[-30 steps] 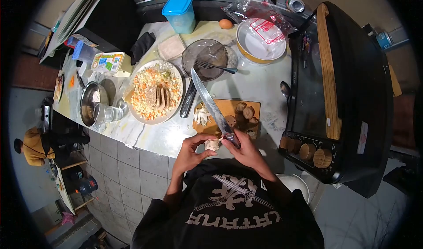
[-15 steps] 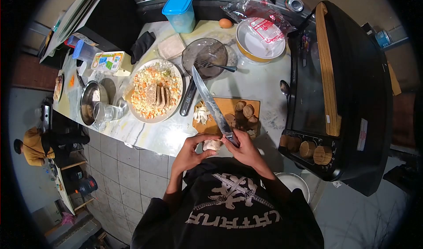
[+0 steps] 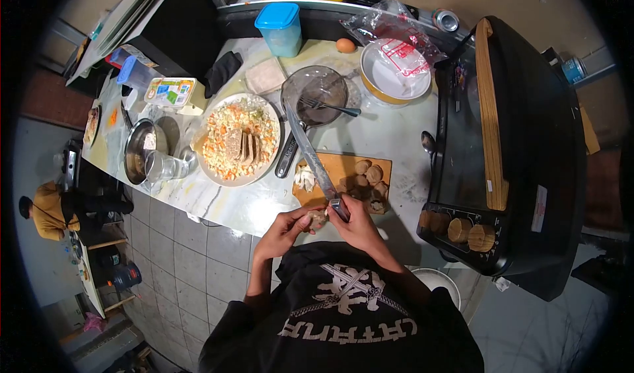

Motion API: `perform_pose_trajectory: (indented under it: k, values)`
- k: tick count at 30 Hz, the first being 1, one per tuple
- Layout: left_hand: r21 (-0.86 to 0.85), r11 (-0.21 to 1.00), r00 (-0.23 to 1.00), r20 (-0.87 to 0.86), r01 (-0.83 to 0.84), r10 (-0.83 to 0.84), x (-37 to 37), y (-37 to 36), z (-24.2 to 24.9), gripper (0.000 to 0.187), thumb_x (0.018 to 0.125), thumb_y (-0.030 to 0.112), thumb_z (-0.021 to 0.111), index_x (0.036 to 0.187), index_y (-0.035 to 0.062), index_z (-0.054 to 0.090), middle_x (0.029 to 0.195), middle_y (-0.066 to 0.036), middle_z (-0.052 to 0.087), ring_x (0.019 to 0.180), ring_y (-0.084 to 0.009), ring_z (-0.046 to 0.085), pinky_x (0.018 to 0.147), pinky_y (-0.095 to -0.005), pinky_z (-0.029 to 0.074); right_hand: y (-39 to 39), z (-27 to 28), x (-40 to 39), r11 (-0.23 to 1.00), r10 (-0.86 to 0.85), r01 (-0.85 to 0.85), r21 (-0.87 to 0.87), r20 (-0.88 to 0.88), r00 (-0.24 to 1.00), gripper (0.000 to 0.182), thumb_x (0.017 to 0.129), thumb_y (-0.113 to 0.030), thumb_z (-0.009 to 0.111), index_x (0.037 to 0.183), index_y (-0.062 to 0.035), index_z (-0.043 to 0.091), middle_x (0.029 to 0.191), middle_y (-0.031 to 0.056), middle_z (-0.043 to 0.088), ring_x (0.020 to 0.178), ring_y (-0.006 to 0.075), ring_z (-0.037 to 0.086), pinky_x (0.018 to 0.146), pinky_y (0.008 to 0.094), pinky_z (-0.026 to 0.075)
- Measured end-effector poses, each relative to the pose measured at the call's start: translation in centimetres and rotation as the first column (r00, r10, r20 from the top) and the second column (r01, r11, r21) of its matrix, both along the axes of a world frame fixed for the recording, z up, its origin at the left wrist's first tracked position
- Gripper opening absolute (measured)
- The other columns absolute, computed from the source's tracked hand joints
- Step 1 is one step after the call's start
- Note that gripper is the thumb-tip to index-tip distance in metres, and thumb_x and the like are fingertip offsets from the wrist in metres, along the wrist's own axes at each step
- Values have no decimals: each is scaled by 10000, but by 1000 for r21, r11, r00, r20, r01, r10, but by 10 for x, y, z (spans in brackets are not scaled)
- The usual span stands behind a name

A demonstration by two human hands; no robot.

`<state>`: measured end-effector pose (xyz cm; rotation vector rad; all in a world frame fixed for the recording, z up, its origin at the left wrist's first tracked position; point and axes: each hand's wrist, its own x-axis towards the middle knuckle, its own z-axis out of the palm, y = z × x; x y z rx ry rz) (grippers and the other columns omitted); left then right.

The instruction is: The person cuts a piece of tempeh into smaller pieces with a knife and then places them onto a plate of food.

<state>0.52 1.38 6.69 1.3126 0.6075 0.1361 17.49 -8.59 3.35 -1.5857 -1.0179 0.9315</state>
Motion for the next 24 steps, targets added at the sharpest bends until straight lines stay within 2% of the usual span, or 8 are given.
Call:
perform_pose_trajectory:
  k: [5,7,12,14,17,21,23,24]
  values:
    - [33,995,994,53,-95,93,-8,-3,-13,414,1023,270,353,1231,-41,527,1075,-97,629,940,-138,577,800,-278,477,11,6,-7,1000,-9,9,-1,60,998,197,849,-96,626,802,19,473,575,76,408,516,137,357,482,319,312]
    - [-31,992,990,70,-120,122,-12,-3,-16,477,1025,346,310,1204,-31,541,1037,-85,627,900,-126,574,779,-269,473,14,2,-9,998,-57,58,-12,60,997,220,842,-96,633,773,16,458,557,96,413,496,159,358,472,336,313]
    - [-78,966,966,67,-246,251,-17,-7,-21,535,1014,410,299,1202,-26,546,962,-62,619,823,-108,557,739,-245,461,32,5,-7,997,-82,83,0,162,983,277,835,-109,648,712,16,433,528,128,420,456,210,383,459,359,325]
    - [-84,956,956,71,-280,286,-18,-6,-27,540,1011,418,305,1201,-25,547,939,-55,616,799,-104,550,725,-239,456,39,1,-8,998,-27,40,-51,247,969,218,838,-118,620,759,17,468,595,180,521,550,362,566,505,412,397]
    - [-92,938,940,49,-333,339,-19,-5,-31,540,1012,419,305,1206,-23,546,912,-44,611,775,-94,540,701,-229,445,48,4,-12,997,-21,36,-75,184,983,202,837,-122,614,772,17,482,613,184,536,589,376,586,527,430,412]
    - [-129,905,909,52,-406,415,-16,-7,-37,529,1015,406,306,1211,-24,545,891,-41,609,767,-91,536,700,-233,442,56,-17,-16,997,-20,37,-61,258,966,183,840,-117,600,787,19,490,632,193,542,607,380,592,548,439,422]
    - [-182,877,884,63,-445,462,-16,-8,-39,525,1017,400,305,1211,-23,547,882,-41,608,769,-90,536,702,-237,444,57,-30,-18,994,-103,104,14,335,937,202,826,-111,623,746,22,495,573,166,501,491,314,490,500,401,381]
    - [-215,863,874,72,-457,480,-16,-7,-41,518,1019,395,300,1219,-20,537,897,-49,612,777,-97,545,711,-242,449,57,-26,-17,995,-101,102,13,335,937,202,826,-111,623,746,22,495,573,166,501,491,314,490,500,401,381]
